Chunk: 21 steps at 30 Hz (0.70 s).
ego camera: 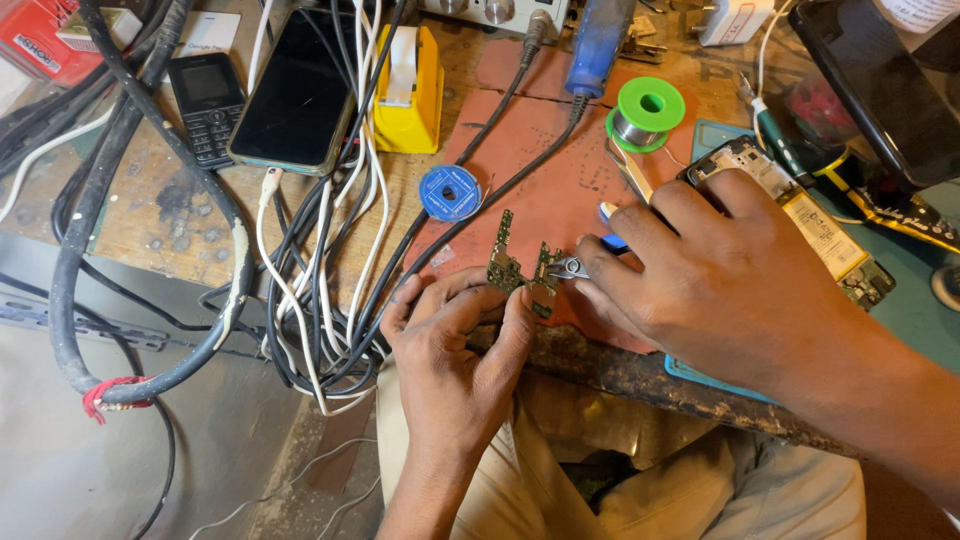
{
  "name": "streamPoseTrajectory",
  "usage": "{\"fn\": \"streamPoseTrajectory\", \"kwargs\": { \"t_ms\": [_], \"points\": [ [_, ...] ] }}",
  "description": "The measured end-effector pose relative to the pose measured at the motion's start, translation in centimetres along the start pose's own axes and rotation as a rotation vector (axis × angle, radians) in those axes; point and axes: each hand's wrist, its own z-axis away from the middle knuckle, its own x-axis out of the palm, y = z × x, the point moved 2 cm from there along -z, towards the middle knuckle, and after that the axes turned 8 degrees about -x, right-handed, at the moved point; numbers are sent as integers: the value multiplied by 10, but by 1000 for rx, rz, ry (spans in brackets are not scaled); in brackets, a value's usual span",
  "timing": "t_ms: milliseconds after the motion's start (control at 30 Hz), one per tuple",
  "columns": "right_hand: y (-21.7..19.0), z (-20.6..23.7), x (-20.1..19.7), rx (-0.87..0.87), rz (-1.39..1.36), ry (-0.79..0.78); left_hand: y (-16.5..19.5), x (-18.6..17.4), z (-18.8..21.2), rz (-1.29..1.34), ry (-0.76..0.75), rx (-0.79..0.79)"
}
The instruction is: The person cleans a small circuit board with a toothbrush, then uses pliers to scrape and remove material from the board's surface. After cleaning again, they place the board into a disassembled phone chassis.
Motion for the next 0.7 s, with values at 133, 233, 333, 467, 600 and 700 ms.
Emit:
{"fn": "streamPoseTrajectory", "kwargs": {
  "t_ms": [133, 233, 333, 467, 600, 700],
  "points": [
    [0, 0, -1, -22, 26, 1, -1, -1, 1, -16, -3, -1],
    [4, 1, 4, -46, -9, -44, -1, 0, 1, -19, -3, 4],
    [7, 3, 9, -70, -3, -2, -1, 0, 1, -22, -5, 3],
    [11, 4, 10, -107, 26, 41, 1, -1, 1, -12, -4, 9],
    [13, 2, 11, -106, 5, -1, 2, -3, 0, -13, -2, 10],
    [14, 0, 10, -104, -26, -26, 3, -5, 0, 1, 10, 18]
  ]
}}
